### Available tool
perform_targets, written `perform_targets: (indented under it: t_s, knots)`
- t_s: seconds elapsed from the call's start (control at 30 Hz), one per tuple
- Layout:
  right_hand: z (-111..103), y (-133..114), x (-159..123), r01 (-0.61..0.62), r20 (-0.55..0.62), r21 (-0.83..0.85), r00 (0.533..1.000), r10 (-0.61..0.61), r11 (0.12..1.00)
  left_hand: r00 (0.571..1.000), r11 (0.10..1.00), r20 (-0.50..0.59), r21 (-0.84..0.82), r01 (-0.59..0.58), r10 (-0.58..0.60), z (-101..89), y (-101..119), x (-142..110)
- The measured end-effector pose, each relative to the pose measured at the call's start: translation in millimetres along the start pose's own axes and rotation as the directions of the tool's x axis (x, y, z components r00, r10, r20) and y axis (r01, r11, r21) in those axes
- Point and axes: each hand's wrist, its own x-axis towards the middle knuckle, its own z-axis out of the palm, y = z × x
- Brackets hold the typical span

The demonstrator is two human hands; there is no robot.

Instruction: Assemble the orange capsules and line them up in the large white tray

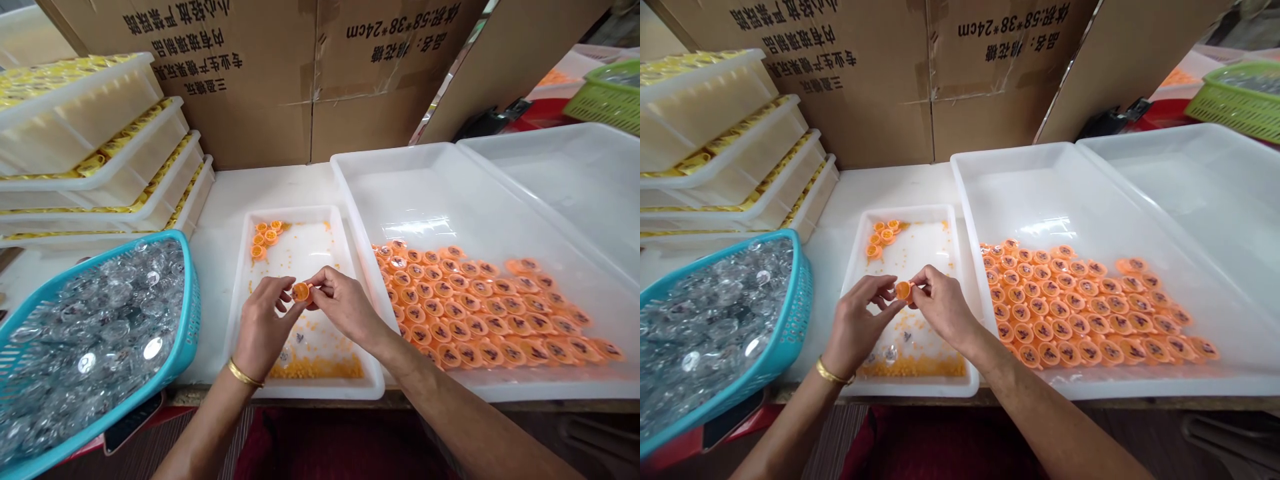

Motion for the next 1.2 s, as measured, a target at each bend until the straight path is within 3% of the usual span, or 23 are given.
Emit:
perform_targets:
  t_s: [0.13,0.37,0.57,0.87,0.97,1.07,1.2]
  knots:
    - [1,2,-1,0.036,-0.018,-0.054,0.999,-0.037,0.998,0.991,0.979,-0.013,0.153,-0.131,0.135,9.9,2,-2]
    - [-1,-2,-3,0.080,-0.034,-0.102,0.996,-0.084,0.992,0.978,0.978,0.086,0.076,-0.194,0.188,2.7,1,4]
    - [-2,-1,-3,0.047,-0.036,-0.012,0.998,-0.047,0.999,0.953,0.948,0.132,0.136,-0.289,0.272,1.1,4,7]
    - [2,-7,-4,0.056,0.019,0.157,0.998,-0.060,0.986,0.947,0.924,0.124,0.217,-0.316,0.295,1.3,4,5]
    - [1,-8,-3,0.025,0.023,0.260,0.999,-0.032,0.965,0.976,0.971,0.063,0.105,-0.215,0.210,4.0,3,5]
    - [-1,-10,-3,0.035,0.004,0.282,0.999,-0.038,0.959,0.999,0.999,-0.017,-0.024,-0.041,0.040,6.7,-1,4]
    - [-3,-11,-4,0.061,-0.025,0.211,0.998,-0.057,0.976,0.986,0.974,0.056,-0.156,0.163,-0.156,9.9,-8,3]
